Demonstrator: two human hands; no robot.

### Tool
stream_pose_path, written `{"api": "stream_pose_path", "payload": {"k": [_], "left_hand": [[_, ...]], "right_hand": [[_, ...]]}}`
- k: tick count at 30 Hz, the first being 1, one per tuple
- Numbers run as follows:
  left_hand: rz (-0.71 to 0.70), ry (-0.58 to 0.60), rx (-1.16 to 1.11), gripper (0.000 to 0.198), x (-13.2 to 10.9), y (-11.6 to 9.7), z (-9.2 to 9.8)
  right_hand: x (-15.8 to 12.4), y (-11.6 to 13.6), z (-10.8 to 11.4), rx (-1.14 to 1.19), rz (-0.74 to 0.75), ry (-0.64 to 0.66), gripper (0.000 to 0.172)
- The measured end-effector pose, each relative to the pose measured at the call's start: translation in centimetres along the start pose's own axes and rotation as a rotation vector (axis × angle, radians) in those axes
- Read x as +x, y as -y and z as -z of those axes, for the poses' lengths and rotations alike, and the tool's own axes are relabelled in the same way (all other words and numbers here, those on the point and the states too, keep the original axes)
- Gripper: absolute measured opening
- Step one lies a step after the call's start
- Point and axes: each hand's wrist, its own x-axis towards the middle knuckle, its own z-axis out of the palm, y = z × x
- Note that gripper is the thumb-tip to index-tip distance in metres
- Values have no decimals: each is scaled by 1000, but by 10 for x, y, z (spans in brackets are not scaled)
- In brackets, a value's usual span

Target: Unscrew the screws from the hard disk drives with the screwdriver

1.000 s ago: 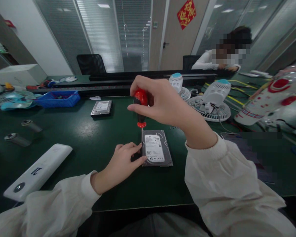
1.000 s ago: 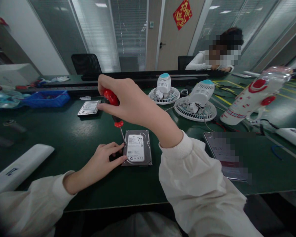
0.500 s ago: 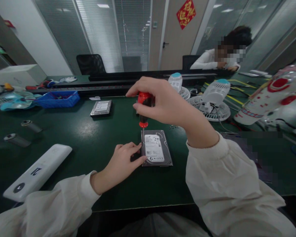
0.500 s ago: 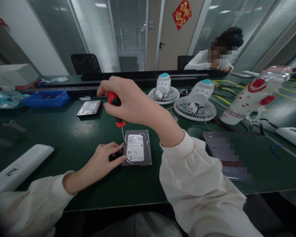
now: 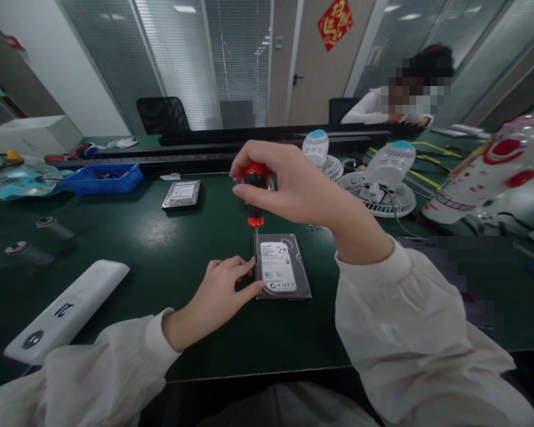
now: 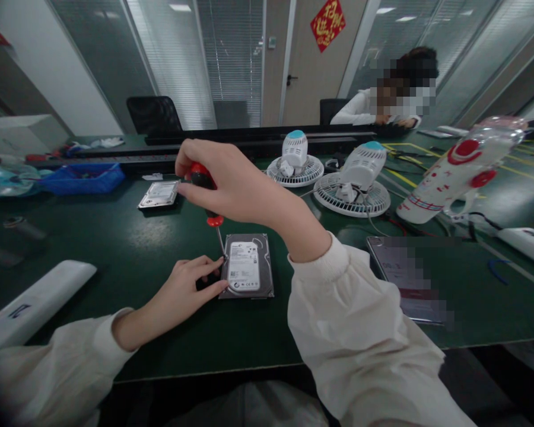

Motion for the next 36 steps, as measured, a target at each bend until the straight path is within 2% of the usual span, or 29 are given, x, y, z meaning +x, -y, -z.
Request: {"api": "stream_pose_path", "payload": {"k": [4, 8, 10, 12, 14, 18, 23, 27, 33, 36], "left_hand": [[0, 4, -4, 42, 0, 1, -1], [-7, -8, -6, 42, 0, 3, -2], [-12, -6, -12, 42, 0, 4, -2], [-12, 2, -15, 42, 0, 4, -2], [-6, 7, -12, 43, 0, 4, -2], [6, 12, -11, 42, 0, 4, -2], [-6, 12, -11, 42, 1, 6, -2], [-11, 0, -8, 41, 1, 7, -4], [-19, -9, -26, 41, 1, 8, -4], [-14, -8, -26, 41, 1, 7, -4]], "right_hand": [[1, -1, -3, 73, 13, -47, 17], [-1, 3, -5, 147, -5, -40, 34], [-1, 4, -5, 111, -21, -32, 32], [-1, 3, -6, 35, -48, -46, 20], [-1, 0, -6, -55, -67, -60, 17], [-1, -6, -4, -128, -60, -61, 24], [-2, -4, 2, -22, 25, -48, 32], [-4, 4, 8, 4, 16, -13, 42], [-5, 5, 7, -18, 9, 51, 32], [-3, 2, 4, -44, 0, 25, 17]]}}
